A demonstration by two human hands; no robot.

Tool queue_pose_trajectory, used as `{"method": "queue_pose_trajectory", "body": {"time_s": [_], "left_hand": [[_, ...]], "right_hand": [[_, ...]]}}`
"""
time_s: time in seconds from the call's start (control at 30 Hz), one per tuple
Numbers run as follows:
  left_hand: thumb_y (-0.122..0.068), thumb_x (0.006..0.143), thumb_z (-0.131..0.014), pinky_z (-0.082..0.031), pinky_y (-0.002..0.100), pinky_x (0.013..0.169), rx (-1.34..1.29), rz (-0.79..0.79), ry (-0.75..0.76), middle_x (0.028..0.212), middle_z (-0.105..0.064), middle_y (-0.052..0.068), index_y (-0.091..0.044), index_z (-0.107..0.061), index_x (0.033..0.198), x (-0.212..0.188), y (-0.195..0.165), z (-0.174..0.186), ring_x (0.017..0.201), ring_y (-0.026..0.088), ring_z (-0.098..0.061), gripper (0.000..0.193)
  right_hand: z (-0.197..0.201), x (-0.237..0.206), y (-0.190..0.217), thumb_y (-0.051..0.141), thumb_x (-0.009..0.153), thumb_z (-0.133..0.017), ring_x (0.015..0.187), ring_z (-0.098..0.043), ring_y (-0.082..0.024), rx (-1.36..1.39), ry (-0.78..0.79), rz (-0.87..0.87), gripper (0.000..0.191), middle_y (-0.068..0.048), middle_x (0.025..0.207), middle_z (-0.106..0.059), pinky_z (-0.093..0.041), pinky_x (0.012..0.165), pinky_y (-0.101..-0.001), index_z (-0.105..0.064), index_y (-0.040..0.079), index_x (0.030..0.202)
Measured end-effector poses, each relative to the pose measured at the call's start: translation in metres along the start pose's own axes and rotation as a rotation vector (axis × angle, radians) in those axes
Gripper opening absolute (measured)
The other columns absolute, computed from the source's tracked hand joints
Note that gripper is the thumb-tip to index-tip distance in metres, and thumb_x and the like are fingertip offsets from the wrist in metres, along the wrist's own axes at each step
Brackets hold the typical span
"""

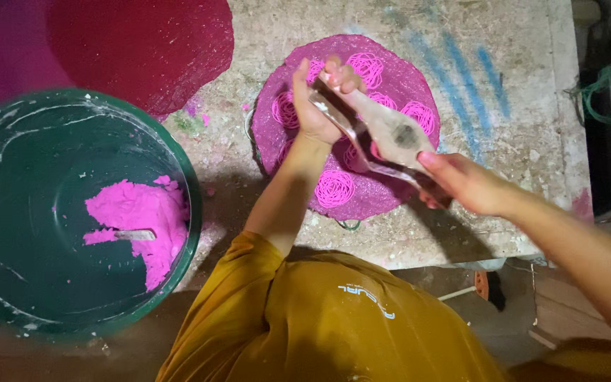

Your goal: The person pipes bright pink batter in spiral nests onto round pink trays using a handheld extruder press, refilling the tool from a green basin of batter. They stack the filled trays, place them into a steamer pot on a stove, and continue piping more batter nests onto additional trays.

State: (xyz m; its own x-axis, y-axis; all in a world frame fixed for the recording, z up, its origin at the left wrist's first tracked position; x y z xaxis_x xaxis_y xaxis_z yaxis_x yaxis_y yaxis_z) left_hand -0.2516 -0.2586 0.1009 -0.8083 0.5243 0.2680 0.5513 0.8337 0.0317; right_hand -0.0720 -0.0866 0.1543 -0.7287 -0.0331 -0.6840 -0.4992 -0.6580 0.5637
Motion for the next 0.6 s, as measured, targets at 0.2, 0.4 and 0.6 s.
{"method": "queue_pose_trajectory", "body": {"time_s": [0.2,0.4,0.6], "left_hand": [[-0.055,0.103,-0.048,-0.044,0.033,0.085,-0.005,-0.033,0.071,0.079,-0.053,-0.003,-0.016,-0.054,0.091,0.019,0.001,-0.006,0.083,0.015,-0.053,0.041],[-0.057,0.099,-0.047,-0.045,0.035,0.085,0.045,-0.009,0.015,0.077,-0.051,-0.003,-0.015,-0.053,0.088,0.008,-0.009,-0.008,0.08,0.015,-0.053,0.044],[-0.056,0.1,-0.046,-0.046,0.037,0.089,0.017,-0.057,0.07,0.079,-0.05,-0.002,-0.015,-0.053,0.089,0.024,0.01,-0.021,0.082,0.016,-0.053,0.043]], "right_hand": [[0.021,0.001,0.009,0.072,0.095,-0.037,0.068,-0.065,-0.02,0.011,-0.123,0.002,0.078,-0.012,0.078,-0.069,-0.053,0.063,-0.0332,-0.068,0.001,0.098],[0.004,-0.001,0.012,0.069,0.097,-0.034,0.062,-0.067,-0.02,0.055,-0.056,0.014,0.081,-0.013,0.069,-0.07,-0.053,0.06,-0.034,-0.07,-0.002,0.09],[0.033,-0.004,0.007,0.067,0.096,-0.043,0.064,-0.062,-0.018,0.075,-0.184,0.005,0.073,-0.009,0.073,-0.065,-0.054,0.061,-0.0336,-0.069,-0.002,0.098]]}}
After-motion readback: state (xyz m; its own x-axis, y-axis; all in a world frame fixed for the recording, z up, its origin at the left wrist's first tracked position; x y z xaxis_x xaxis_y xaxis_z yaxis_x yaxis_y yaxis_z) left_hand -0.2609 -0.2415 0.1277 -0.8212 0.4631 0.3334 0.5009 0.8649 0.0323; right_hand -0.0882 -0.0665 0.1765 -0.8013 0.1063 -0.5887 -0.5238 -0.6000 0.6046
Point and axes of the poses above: each hand's wrist, its own x-axis towards the middle knuckle, its own z-axis out of the back of the hand, y = z × x, the point moved 7 cm from there along x, towards the middle knuckle
